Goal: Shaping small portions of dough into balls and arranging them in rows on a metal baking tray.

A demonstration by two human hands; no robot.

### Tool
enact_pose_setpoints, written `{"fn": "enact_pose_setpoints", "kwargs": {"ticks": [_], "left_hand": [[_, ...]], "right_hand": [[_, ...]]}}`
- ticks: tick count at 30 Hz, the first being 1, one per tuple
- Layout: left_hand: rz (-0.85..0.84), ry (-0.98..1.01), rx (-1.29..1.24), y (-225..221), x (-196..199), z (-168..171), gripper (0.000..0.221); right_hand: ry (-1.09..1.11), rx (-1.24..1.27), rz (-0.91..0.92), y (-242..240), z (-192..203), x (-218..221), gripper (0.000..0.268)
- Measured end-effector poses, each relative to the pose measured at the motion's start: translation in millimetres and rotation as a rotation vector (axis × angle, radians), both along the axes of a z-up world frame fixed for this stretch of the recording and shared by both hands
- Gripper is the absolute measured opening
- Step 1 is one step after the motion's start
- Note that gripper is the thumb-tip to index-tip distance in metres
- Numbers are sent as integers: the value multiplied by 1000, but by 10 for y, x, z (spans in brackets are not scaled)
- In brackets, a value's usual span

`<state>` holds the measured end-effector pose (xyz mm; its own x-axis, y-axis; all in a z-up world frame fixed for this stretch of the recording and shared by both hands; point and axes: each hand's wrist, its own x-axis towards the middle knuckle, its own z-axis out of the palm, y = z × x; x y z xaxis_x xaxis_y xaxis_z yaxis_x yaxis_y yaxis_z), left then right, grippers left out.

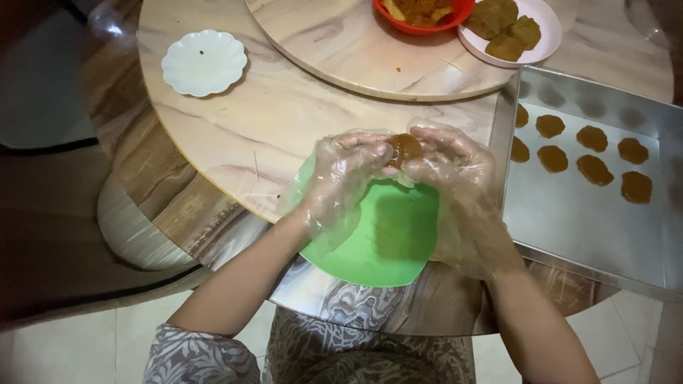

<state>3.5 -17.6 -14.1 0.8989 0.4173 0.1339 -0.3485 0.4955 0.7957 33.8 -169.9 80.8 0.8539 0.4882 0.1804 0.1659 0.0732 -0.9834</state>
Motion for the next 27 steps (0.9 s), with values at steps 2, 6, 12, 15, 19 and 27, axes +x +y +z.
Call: {"fn": "enact_pose_setpoints", "kwargs": {"ticks": [2, 6, 12, 15, 19, 27], "left_hand": [[-8, -20, 256, 31, -11, -42, 24], [24, 13, 187, 89, 80, -144, 37], [-16, 33, -6, -36, -3, 9, 31], [-25, 68, -5, -77, -47, 169, 26], [36, 66, 357, -29, 22, -19, 27], [163, 113, 299, -42, 78, -74, 28]], "right_hand": [[-96, -47, -1, 6, -49, 12, 52], [-91, -75, 38, -58, -359, 232, 49], [76, -41, 18, -12, 13, -6, 51], [133, -49, -1, 9, 49, -50, 48], [44, -4, 12, -9, -476, 292, 42], [-15, 27, 15, -84, -499, 326, 28]]}}
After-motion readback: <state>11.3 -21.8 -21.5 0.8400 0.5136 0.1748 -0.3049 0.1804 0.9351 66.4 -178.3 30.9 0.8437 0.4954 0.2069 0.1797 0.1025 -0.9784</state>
